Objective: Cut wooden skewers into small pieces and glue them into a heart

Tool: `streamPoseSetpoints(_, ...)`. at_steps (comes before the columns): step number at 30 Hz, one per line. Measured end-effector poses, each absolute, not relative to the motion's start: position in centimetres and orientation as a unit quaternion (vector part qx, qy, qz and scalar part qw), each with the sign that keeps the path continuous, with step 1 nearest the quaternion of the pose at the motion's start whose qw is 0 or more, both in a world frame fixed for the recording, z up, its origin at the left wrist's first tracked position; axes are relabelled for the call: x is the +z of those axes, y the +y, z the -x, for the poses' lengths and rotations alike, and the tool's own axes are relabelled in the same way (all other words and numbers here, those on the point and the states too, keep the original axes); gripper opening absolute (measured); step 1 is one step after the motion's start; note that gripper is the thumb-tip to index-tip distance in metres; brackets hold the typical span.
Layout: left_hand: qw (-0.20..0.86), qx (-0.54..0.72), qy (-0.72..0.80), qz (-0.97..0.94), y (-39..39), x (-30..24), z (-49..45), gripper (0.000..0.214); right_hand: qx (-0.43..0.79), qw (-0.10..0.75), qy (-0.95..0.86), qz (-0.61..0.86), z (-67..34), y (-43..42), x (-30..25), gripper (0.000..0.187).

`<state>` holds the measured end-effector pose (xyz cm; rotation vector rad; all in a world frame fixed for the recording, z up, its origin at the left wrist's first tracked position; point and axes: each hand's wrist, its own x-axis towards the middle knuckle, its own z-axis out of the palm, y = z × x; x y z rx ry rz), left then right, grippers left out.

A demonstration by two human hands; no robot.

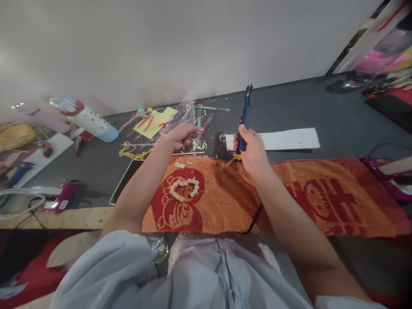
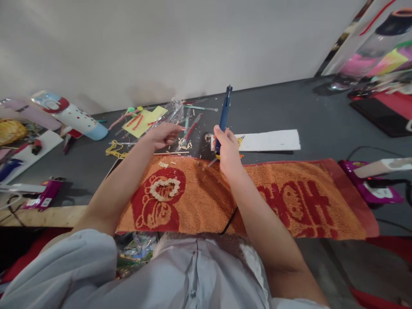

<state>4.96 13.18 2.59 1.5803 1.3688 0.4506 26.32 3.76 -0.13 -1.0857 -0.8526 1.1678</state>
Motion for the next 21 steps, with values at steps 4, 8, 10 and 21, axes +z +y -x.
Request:
streamPoseSetpoints(4, 0.360, 0.177, 0.582, -0.707, 11.0, 2.7, -1.6, 0.028, 0.509, 0.611, -0.386, 0.468, -25.9, 3.5, -0.2, 0.049)
streamPoseSetpoints(8, 0.254, 0.131, 0.558, -0.779, 7.6, 3.4, 1.7, 0.028, 0.516, 0.611, -0.384, 0.462, -25.5, 3.3, -0.3, 0.048)
streamPoseSetpoints(10, 0.258, 0.079, 0.556, -0.786, 6.1, 3.6, 2.9, 0.028, 0.523, 0.610, -0.379, 0.458, -25.4, 3.3, -0.3, 0.046)
streamPoseSetpoints(21, 0.266, 0.049, 0.548, -0.791, 4.5, 1.0, 5.4, 0.028, 0.524, 0.573, -0.401, 0.485, -24.7, 2.9, -1.2, 0.042)
